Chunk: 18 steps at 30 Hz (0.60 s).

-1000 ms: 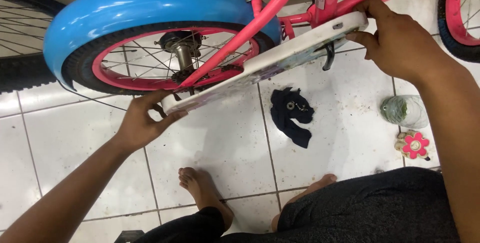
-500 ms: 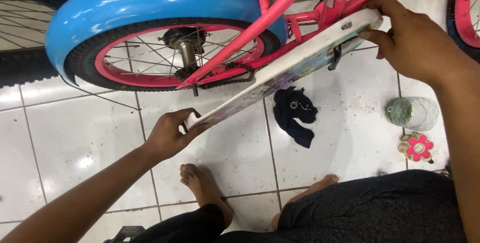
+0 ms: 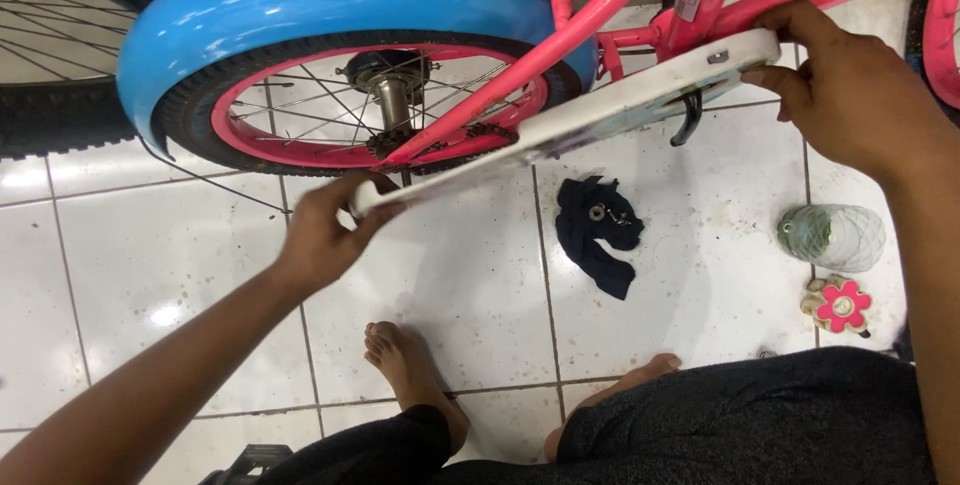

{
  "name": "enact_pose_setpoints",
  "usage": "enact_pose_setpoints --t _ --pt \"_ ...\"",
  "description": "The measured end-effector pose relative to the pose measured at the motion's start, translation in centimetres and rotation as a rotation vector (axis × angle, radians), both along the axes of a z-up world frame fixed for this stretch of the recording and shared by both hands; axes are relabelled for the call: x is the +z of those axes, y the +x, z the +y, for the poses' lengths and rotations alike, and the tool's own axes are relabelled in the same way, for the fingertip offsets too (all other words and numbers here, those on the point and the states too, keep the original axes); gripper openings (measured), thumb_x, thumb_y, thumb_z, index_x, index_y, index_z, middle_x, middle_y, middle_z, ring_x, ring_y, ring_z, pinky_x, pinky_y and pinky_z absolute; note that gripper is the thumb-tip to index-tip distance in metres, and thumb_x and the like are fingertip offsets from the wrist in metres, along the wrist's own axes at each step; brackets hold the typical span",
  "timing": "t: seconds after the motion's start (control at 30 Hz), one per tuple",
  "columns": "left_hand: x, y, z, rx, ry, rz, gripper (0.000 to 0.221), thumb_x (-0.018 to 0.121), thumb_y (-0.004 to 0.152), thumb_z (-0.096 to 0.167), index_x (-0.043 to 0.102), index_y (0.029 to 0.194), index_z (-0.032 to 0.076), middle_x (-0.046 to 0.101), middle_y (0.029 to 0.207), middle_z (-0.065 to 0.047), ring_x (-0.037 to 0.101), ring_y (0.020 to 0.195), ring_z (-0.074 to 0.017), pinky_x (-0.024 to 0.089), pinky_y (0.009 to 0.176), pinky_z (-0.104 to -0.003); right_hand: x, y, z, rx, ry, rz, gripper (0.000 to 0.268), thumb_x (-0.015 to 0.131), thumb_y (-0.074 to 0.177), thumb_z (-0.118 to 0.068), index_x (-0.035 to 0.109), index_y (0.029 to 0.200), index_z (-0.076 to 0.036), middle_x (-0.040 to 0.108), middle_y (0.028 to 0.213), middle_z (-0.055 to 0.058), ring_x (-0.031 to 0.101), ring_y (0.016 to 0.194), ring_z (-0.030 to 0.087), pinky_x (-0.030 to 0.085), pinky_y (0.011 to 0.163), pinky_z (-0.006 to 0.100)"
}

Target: Installing a plastic chain guard onto a pink bicycle by aligning it with the frame and securing it with bolts.

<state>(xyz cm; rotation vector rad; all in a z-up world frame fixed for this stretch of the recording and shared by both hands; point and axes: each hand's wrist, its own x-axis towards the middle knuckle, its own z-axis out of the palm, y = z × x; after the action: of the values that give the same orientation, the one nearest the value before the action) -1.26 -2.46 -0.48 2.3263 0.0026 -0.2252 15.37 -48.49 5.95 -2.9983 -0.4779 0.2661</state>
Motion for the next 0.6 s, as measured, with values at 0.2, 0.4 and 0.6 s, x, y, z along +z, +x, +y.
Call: enact_pose_setpoints --t 0.2,0.4,0.6 --pt "2.8 1.8 1.3 -0.076 0.064 -0.013 0.038 0.079 0.088 0.028 0.072 0.117 0.005 0.077 0.097 -0.007 0.065 0.065 -0.0176 0.052 0.063 -0.03 0.0 0.8 -0.1 -0.025 -0.093 0.052 0.035 0.066 0.113 -0.032 0.062 0.142 -0.012 0.077 0.076 0.01 0.075 0.066 0.033 0.053 0.059 0.048" --pt "6.0 4.6 1.2 -0.185 0.27 0.28 0.037 0.076 0.087 0.034 0.075 0.119 0.016 0.074 0.072 -0.01 0.064 0.056 -0.0216 0.049 0.058 -0.035 1.2 0.7 0.6 -0.061 0.07 0.159 0.032 0.066 0.107 -0.02 0.058 0.135 -0.006 0.075 0.114 0.014 0.075 0.071 0.035 0.054 0.064 0.051" --pt "7.3 4.8 -1.1 -0.307 0.554 0.159 0.039 0.071 0.088 0.043 0.075 0.116 0.016 0.081 0.1 -0.004 0.076 0.078 -0.0272 0.059 0.074 -0.042 1.4 -0.3 0.5 -0.164 0.263 0.229 0.041 0.063 0.106 -0.023 0.052 0.145 -0.014 0.073 0.083 0.015 0.071 0.068 0.031 0.05 0.064 0.047"
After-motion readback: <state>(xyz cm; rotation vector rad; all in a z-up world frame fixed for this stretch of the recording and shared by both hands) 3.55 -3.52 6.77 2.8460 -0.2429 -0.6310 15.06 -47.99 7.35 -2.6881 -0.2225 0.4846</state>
